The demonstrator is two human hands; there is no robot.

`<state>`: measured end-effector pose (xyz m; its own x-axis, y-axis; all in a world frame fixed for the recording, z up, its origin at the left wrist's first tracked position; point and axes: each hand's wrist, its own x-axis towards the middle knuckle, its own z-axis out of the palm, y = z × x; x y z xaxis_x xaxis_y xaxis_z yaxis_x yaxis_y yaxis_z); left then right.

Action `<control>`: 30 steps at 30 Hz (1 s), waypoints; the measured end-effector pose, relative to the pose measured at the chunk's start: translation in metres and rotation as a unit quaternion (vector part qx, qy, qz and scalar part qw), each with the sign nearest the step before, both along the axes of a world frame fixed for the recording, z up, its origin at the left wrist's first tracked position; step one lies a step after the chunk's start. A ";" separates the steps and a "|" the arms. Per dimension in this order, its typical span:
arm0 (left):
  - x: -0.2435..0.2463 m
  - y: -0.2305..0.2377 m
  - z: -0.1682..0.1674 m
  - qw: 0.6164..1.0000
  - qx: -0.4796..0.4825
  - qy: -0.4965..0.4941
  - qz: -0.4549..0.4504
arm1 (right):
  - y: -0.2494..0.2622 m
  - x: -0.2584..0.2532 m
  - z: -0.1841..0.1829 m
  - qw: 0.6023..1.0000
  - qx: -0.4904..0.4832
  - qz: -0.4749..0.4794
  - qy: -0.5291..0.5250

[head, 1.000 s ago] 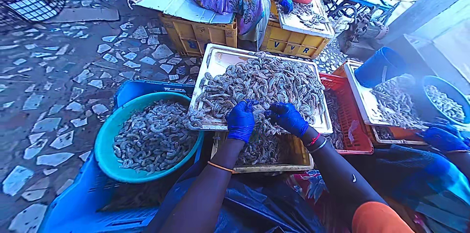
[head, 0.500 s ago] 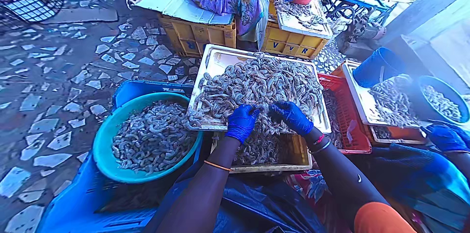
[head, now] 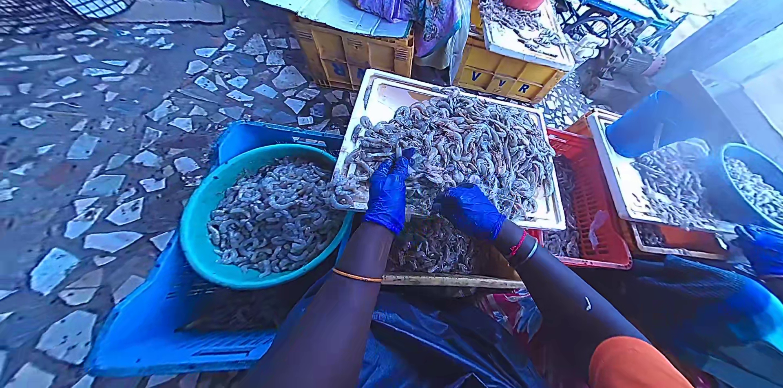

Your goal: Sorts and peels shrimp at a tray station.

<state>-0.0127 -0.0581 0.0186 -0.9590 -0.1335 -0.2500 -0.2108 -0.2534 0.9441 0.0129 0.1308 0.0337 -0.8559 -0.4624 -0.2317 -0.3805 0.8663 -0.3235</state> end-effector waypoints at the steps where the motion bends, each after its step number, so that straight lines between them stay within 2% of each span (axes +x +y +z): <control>1: -0.004 -0.010 0.004 0.997 0.036 0.010 0.073 | 0.000 -0.007 0.005 0.997 0.053 0.002 -0.058; 2: -0.009 -0.018 0.010 0.983 0.089 0.015 0.160 | 0.001 -0.015 0.009 0.994 0.078 -0.020 -0.074; 4: -0.013 -0.033 0.015 0.941 0.197 -0.023 0.274 | 0.004 -0.034 0.002 0.995 0.073 -0.067 -0.005; 6: -0.013 -0.039 0.012 0.920 0.259 -0.072 0.284 | 0.002 -0.054 -0.012 0.993 0.089 -0.052 0.050; 8: -0.014 -0.029 0.008 0.929 0.248 -0.101 0.256 | -0.007 -0.065 -0.025 0.990 0.133 -0.029 0.043; 11: -0.017 -0.014 0.011 0.966 0.176 -0.094 0.163 | -0.014 -0.066 -0.032 0.985 0.156 -0.062 0.042; 13: -0.015 -0.007 0.010 0.990 0.105 -0.072 0.069 | -0.005 -0.062 -0.030 0.985 0.119 -0.104 0.065; 15: -0.013 0.002 0.005 0.999 -0.017 -0.009 -0.044 | 0.010 -0.056 -0.017 0.987 0.035 -0.141 0.063; 16: -0.011 0.006 0.002 0.988 -0.101 0.031 -0.112 | 0.018 -0.050 -0.009 0.986 -0.027 -0.152 0.062; 18: -0.009 0.017 -0.005 0.929 -0.280 0.104 -0.221 | 0.026 -0.035 0.004 0.972 -0.159 -0.155 0.072; 20: -0.005 0.032 -0.006 0.892 -0.343 0.103 -0.275 | 0.026 -0.022 0.009 0.950 -0.261 -0.154 0.075; 23: -0.001 0.045 -0.002 0.900 -0.310 0.039 -0.303 | 0.028 -0.013 0.001 0.900 -0.395 -0.180 0.038; 25: 0.002 0.049 -0.002 0.904 -0.333 0.018 -0.268 | 0.027 -0.008 -0.003 0.826 -0.506 -0.246 -0.032; 27: 0.009 0.054 -0.004 0.885 -0.413 0.062 -0.206 | 0.027 -0.001 0.005 0.758 -0.535 -0.343 -0.147; 28: 0.013 0.059 -0.006 0.863 -0.461 0.102 -0.178 | 0.027 0.001 0.009 0.744 -0.516 -0.375 -0.199; 29: 0.017 0.063 -0.009 0.839 -0.498 0.144 -0.166 | 0.027 0.004 0.013 0.758 -0.481 -0.379 -0.224; 30: 0.020 0.068 -0.011 0.812 -0.529 0.175 -0.173 | 0.028 0.005 0.015 0.798 -0.429 -0.362 -0.221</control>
<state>0.0077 0.0097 0.0072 -0.9724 0.1968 0.1255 0.2320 0.7558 0.6123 0.0181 0.1588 0.0487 -0.8928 -0.0353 -0.4491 0.4346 0.1950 -0.8793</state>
